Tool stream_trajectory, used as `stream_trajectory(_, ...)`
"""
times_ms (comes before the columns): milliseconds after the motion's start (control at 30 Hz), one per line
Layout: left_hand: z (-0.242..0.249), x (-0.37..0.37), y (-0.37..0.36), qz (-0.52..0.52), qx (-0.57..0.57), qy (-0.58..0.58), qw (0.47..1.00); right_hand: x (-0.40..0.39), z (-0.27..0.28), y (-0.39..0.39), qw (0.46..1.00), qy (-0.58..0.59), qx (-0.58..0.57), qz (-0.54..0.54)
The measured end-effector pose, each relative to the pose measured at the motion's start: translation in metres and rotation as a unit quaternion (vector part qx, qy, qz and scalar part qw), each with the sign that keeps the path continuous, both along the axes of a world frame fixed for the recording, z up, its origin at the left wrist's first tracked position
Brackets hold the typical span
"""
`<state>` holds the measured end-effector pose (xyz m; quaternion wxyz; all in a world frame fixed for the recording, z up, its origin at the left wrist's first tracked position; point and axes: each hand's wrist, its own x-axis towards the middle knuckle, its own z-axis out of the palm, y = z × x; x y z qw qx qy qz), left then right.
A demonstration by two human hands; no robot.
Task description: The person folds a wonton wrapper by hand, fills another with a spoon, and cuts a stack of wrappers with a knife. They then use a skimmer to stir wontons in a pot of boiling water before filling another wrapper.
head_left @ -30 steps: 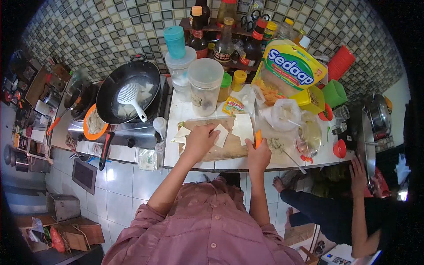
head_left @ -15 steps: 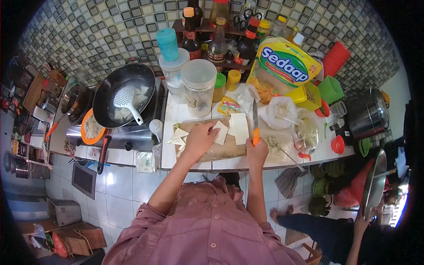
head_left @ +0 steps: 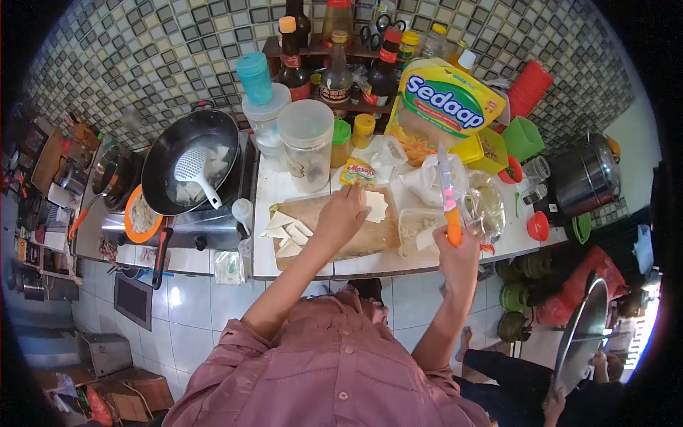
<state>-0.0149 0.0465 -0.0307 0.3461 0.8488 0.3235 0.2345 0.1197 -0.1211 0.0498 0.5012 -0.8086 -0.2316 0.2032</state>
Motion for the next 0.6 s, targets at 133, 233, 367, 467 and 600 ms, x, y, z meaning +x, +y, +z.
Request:
stream_trajectory(133,0.009,-0.012,-0.009,-0.033,0.132,-0.033,0.990,-0.007,0.004,-0.013,0.995,-0.031,-0.051,0.078)
stream_trajectory(233,0.021,-0.028,-0.017,-0.207,-0.112,-0.107,0.966,-0.018,0.017,-0.012,0.977,0.104,-0.066,0.176)
stream_trajectory(367,0.011,-0.052,-0.019,-0.319,-0.374,-0.153,0.857,-0.022,0.023,0.005,0.942,0.175,-0.102,0.267)
stream_trajectory(467,-0.004,-0.064,-0.019,-0.248,-0.395,-0.069,0.882,-0.022,0.011,0.024,0.935,0.093,-0.068,0.335)
stream_trajectory(600,0.030,-0.072,-0.017,-0.040,-0.261,0.115,0.958,-0.026,-0.021,0.049,0.951,0.030,-0.031,0.306)
